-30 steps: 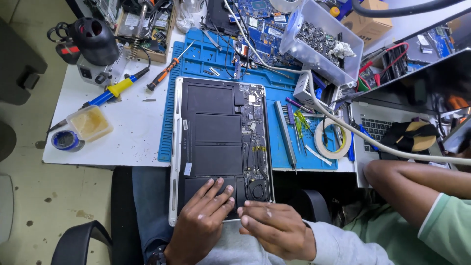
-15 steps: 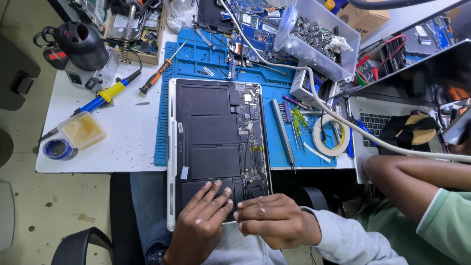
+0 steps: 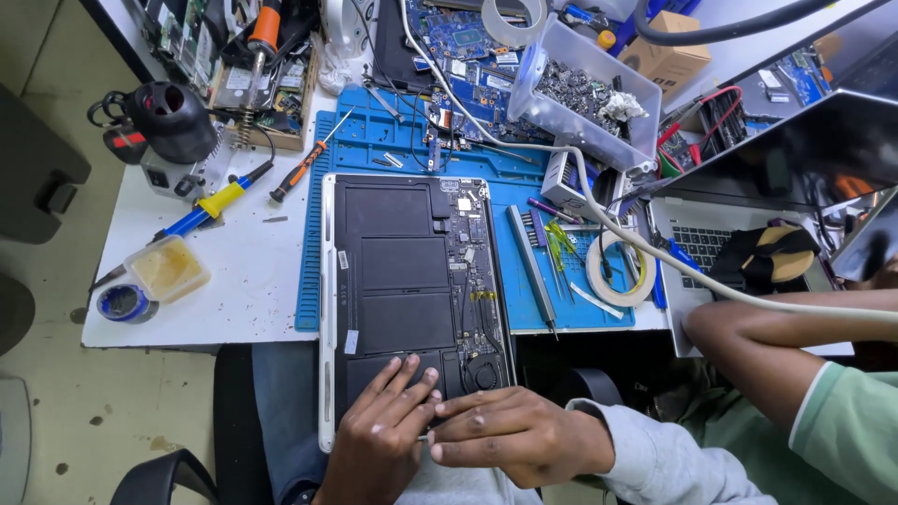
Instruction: Disassembling a laptop by unscrewing internal components and manipulating parts like the battery and connectors.
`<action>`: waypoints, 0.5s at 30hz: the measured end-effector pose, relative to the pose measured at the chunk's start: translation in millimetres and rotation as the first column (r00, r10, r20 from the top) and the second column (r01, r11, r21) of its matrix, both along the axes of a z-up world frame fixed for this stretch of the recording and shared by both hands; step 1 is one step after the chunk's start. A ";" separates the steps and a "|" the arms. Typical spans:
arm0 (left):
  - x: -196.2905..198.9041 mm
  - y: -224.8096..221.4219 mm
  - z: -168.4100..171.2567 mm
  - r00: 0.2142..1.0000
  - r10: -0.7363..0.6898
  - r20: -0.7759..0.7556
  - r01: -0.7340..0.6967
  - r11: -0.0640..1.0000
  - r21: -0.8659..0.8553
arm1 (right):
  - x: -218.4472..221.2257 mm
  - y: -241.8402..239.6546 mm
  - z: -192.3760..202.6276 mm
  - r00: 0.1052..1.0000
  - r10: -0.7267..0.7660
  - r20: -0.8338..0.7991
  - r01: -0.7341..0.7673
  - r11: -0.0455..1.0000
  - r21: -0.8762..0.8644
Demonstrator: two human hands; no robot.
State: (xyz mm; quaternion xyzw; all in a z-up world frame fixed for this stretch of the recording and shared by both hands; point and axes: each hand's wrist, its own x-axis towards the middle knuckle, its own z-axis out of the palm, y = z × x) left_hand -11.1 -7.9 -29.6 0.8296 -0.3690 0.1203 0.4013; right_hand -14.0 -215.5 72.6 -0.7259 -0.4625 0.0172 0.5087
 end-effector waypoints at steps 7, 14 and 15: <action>-0.5 0.9 6.1 1.000 0.015 0.025 -0.015 1.000 0.007 | -4.7 11.0 5.4 0.972 -0.167 0.163 0.161 0.986 0.048; -0.9 0.0 0.4 1.000 0.010 0.019 -0.010 1.000 -0.013 | -22.1 11.2 -6.8 0.895 -0.352 0.274 0.373 0.927 -0.029; -0.6 -0.2 -0.5 1.000 0.000 -0.005 0.000 1.000 -0.020 | -18.8 10.6 -4.8 0.904 -0.325 0.278 0.349 0.936 -0.042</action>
